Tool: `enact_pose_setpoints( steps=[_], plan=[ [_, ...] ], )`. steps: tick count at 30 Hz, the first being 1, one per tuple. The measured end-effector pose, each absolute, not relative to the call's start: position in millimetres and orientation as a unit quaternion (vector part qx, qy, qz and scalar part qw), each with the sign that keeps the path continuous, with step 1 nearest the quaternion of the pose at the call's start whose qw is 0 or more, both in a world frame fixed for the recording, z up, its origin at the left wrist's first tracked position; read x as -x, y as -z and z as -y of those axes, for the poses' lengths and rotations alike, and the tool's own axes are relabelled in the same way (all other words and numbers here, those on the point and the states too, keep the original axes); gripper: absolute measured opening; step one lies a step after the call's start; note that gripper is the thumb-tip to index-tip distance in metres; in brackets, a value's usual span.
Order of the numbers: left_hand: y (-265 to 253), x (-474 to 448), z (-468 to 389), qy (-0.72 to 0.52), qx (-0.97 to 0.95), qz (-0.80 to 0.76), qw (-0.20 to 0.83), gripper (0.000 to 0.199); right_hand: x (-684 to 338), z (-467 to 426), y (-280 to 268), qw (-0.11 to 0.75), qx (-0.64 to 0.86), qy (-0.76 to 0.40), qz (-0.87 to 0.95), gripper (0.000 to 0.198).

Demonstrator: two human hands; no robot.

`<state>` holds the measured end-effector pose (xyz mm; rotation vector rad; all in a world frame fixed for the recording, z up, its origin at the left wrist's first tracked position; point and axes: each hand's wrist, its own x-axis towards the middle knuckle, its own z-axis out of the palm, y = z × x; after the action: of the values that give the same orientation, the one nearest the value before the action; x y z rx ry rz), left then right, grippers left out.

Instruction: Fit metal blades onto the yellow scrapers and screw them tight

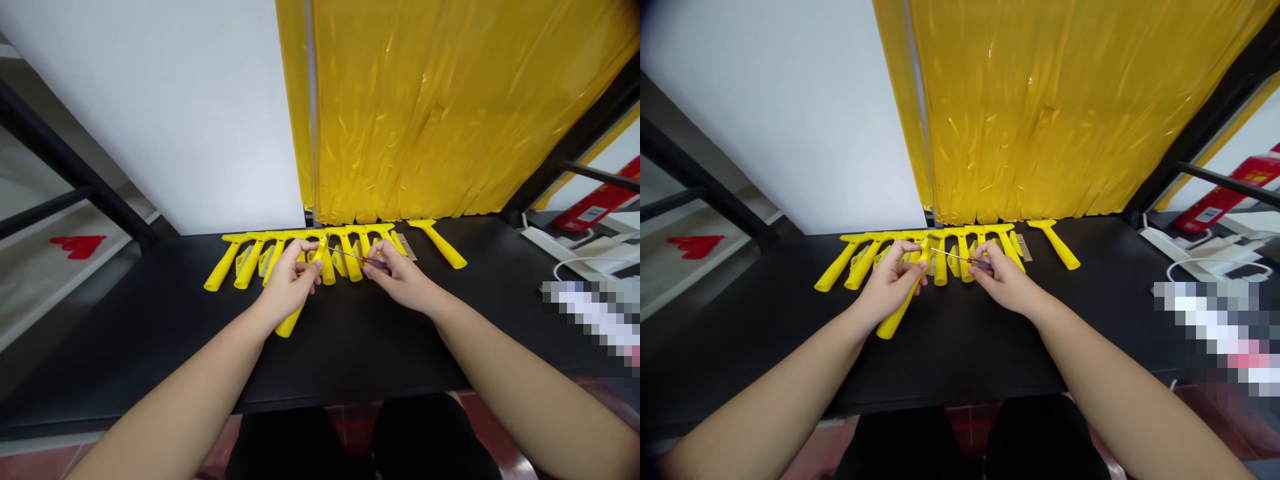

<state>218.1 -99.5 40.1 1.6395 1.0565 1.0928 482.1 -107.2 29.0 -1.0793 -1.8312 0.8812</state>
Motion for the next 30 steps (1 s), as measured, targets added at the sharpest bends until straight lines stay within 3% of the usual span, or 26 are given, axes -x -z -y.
enact_pose_setpoints(
  steps=[3, 7, 13, 18, 21, 26, 30],
  plan=[
    [-40, -218, 100, -0.442, -0.671, -0.421, 0.421, 0.027, -483, 106, -30, 0.404, 0.458, -0.311, 0.728, 0.028],
    [-36, -218, 98, -0.445, -0.689, -0.406, 0.402, 0.025, -484, 104, -29, 0.377, 0.477, -0.351, 0.712, 0.051],
    [-35, -217, 97, -0.448, -0.699, -0.402, 0.385, 0.024, -484, 107, -32, 0.406, 0.427, -0.351, 0.727, 0.023],
    [-32, -215, 95, -0.464, -0.719, -0.375, 0.356, 0.022, -482, 106, -36, 0.397, 0.464, -0.318, 0.725, 0.029],
    [-31, -215, 94, -0.472, -0.731, -0.365, 0.332, 0.019, -478, 106, -33, 0.379, 0.447, -0.405, 0.702, 0.041],
    [-32, -215, 92, -0.488, -0.751, -0.332, 0.297, 0.013, -473, 110, -32, 0.39, 0.348, -0.672, 0.524, 0.046],
    [-31, -212, 89, -0.481, -0.764, -0.324, 0.283, 0.014, -472, 115, -39, 0.372, 0.322, -0.75, 0.442, 0.043]
  ],
)
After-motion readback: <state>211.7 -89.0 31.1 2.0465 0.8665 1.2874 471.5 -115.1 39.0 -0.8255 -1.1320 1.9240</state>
